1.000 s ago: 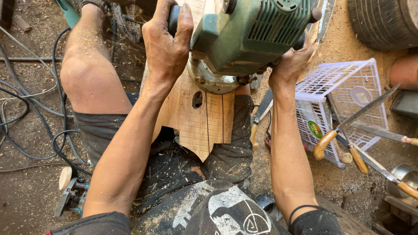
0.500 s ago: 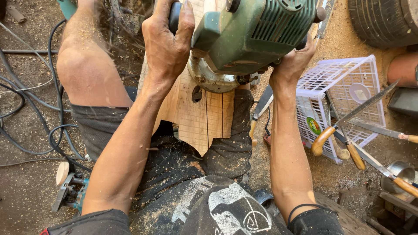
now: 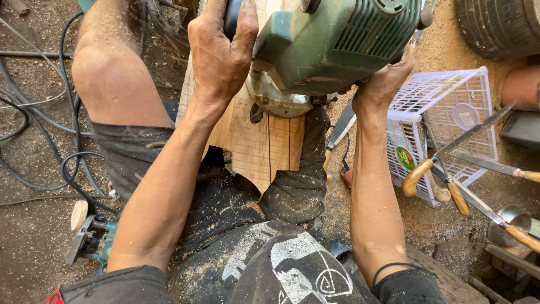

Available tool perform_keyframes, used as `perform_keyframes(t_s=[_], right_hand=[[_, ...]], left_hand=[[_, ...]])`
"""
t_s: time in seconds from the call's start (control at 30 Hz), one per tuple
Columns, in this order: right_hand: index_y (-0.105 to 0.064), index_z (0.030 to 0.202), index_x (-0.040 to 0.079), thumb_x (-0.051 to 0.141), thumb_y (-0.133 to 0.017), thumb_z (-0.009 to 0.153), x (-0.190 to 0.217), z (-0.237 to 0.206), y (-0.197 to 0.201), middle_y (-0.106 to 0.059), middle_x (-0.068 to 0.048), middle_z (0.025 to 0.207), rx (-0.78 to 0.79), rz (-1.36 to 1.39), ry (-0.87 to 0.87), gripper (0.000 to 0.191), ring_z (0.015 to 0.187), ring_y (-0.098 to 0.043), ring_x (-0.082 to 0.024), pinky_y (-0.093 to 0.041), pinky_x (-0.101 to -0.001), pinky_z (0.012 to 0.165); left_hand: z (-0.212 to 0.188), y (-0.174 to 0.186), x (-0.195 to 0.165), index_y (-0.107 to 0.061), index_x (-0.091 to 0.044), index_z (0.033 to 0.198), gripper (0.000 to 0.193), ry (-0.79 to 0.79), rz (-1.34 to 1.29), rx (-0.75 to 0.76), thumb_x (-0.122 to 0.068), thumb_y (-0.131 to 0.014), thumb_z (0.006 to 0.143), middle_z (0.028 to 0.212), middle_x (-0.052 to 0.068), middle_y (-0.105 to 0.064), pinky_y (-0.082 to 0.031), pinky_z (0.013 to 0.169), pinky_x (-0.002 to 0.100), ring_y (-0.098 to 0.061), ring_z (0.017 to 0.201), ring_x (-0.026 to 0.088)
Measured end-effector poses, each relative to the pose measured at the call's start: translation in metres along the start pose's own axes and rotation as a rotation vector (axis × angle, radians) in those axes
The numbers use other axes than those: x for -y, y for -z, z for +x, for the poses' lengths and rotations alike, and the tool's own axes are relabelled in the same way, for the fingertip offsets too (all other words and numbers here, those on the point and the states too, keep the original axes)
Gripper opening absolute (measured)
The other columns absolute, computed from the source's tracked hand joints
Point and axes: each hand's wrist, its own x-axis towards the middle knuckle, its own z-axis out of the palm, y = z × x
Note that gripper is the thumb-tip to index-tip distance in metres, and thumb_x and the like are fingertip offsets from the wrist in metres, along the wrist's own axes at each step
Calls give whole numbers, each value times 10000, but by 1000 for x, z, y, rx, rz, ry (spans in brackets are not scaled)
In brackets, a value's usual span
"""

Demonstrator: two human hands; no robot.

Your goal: The person uses a green plunge router to carve a groove along a marked line on a shaped wooden board. The board rests on the person's lap while they guide the tool with both hands, producing wood shavings.

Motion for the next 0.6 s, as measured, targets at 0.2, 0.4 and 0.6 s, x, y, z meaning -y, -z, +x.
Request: perform_keyframes(t_s=[0.2,0.4,0.6], right_hand=[[-577,905,41,133,-646,949,2,-6,0,-651,-30,842,-68,20,-46,123,706,-636,-134,-531,-309,618],[-585,903,29,145,-647,910,1,1,-7,-643,-35,852,-77,36,13,131,719,-630,-151,-554,-341,641],[-602,891,29,149,-668,874,-11,14,-10,-655,-52,835,-62,93,7,139,700,-641,-164,-567,-348,641]], left_hand=[[-4,2,-5,-622,-9,1222,313,-47,3,-12,-295,-516,1152,761,37,-612,-524,598,291,-656,680,127],[9,0,-1,-583,-30,1053,277,-64,38,-5,-283,-554,1159,684,19,-536,-437,540,303,-553,596,114],[21,-5,12,-630,11,1137,286,-97,-13,-34,-267,-569,1162,702,23,-582,-470,591,324,-599,616,122]])
